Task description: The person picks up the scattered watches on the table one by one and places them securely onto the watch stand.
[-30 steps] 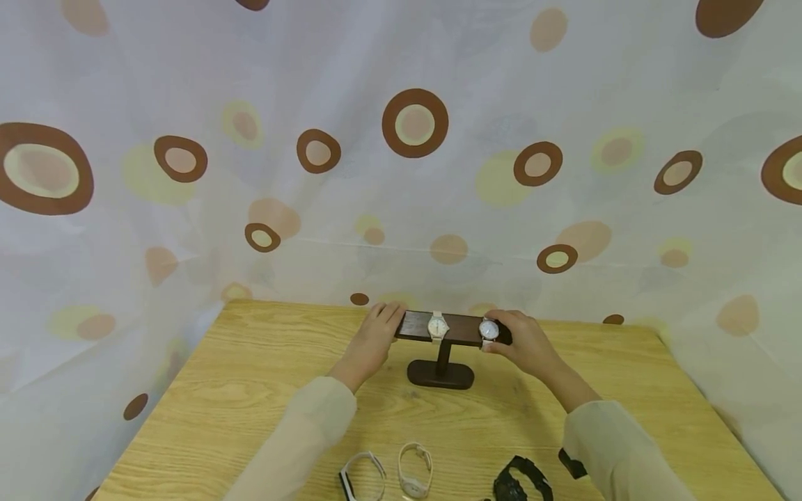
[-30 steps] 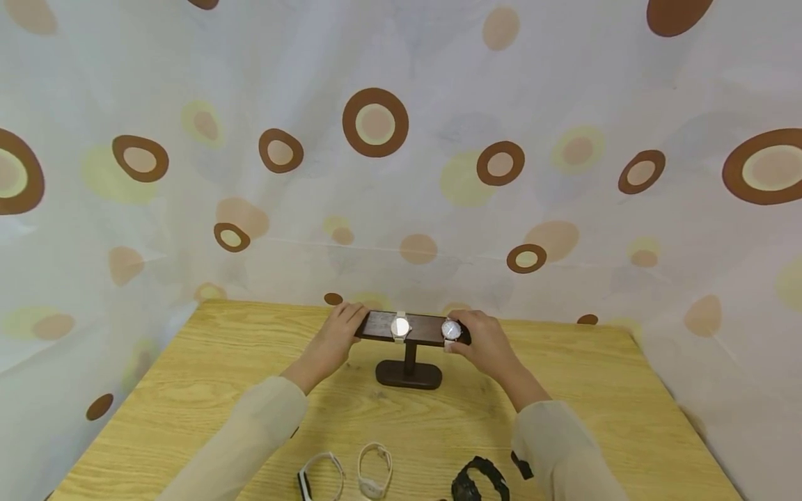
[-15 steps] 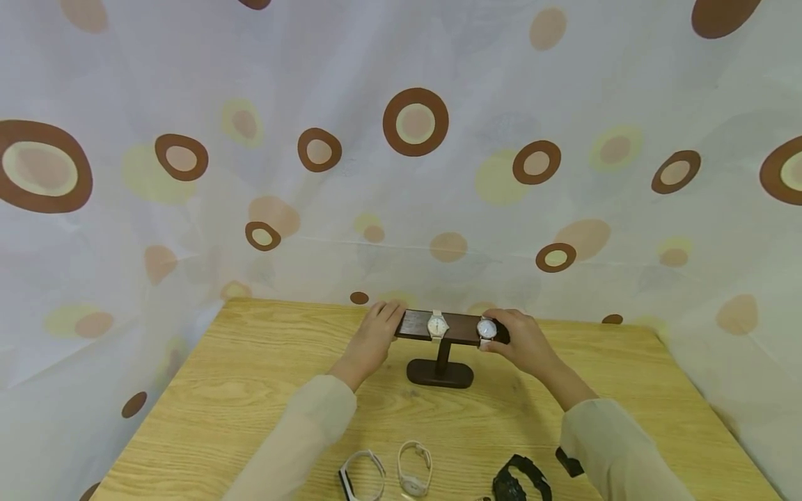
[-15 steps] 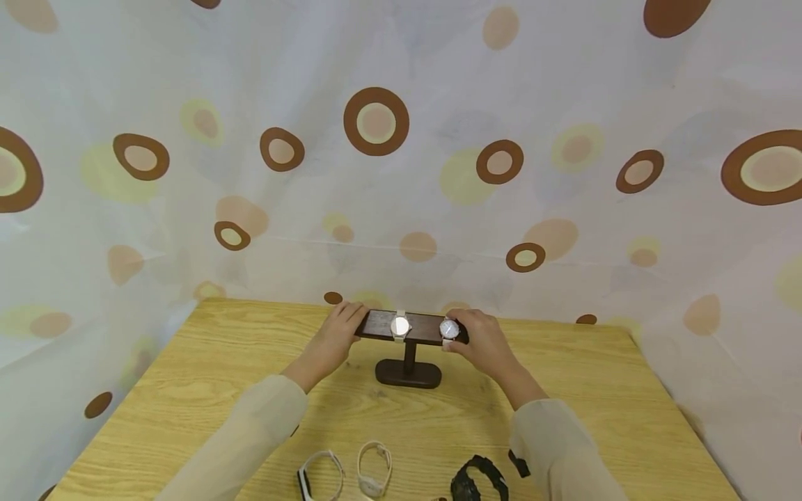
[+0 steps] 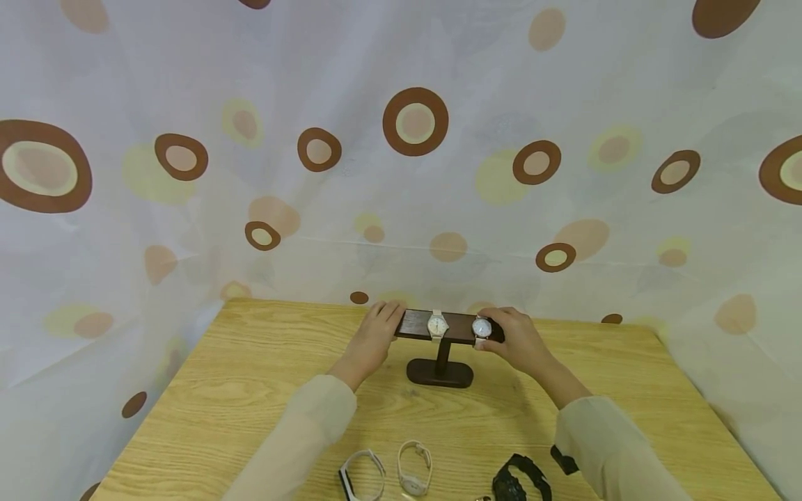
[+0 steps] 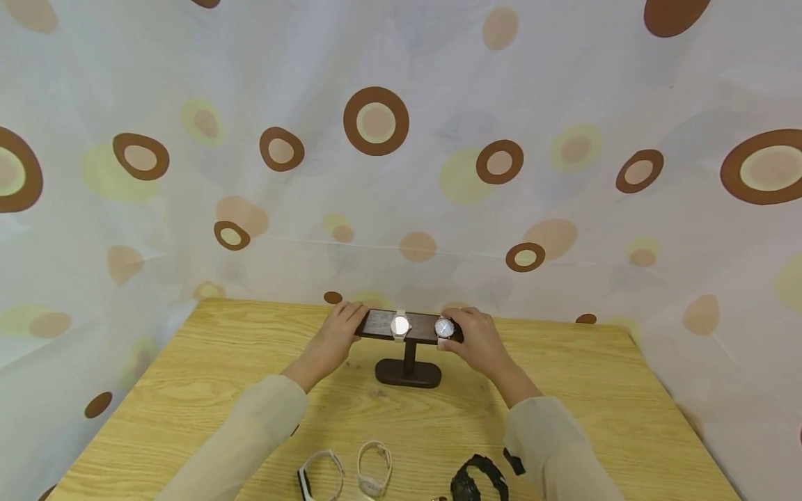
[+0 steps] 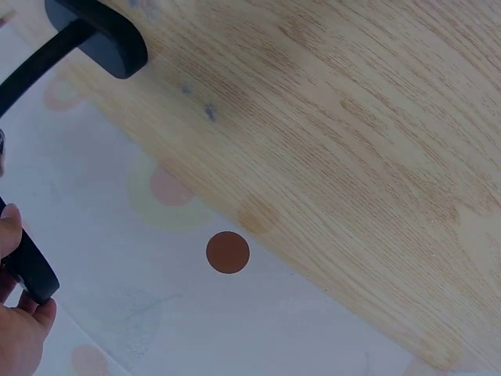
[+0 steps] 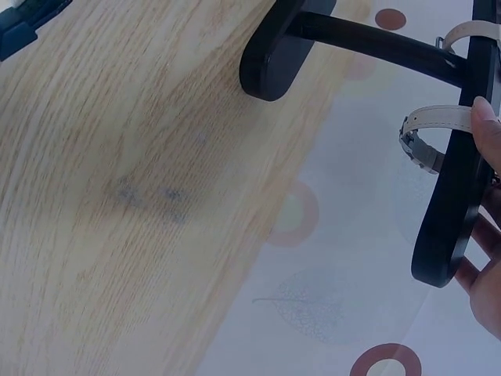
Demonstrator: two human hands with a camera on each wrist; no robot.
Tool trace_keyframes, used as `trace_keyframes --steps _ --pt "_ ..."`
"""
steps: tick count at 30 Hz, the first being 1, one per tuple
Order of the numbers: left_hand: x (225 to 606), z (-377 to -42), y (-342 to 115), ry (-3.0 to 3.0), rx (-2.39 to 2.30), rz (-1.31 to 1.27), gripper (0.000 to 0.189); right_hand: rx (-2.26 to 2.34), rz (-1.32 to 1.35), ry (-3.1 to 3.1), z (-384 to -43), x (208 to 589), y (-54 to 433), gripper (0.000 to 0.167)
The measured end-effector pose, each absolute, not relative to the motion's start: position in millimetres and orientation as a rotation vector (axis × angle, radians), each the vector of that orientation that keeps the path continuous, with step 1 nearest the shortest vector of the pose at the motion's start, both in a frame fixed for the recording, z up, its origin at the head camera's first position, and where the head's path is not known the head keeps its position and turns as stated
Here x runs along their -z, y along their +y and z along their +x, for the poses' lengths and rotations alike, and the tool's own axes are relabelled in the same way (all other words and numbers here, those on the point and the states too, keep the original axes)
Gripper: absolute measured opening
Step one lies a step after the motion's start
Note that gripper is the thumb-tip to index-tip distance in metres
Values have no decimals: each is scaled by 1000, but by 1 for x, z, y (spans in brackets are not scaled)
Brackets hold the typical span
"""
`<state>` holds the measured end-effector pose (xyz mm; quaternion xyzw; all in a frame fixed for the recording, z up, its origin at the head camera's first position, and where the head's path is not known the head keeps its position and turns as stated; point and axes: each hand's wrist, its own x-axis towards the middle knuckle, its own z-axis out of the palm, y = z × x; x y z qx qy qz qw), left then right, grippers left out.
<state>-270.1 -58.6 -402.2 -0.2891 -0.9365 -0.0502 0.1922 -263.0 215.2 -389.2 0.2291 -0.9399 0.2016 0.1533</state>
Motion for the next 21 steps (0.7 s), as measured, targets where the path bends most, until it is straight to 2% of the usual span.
trace_keyframes --steps 21 --pt "402 -271 -60 -2646 164 -812 50 -598 689 -2661 -265 389 200 54"
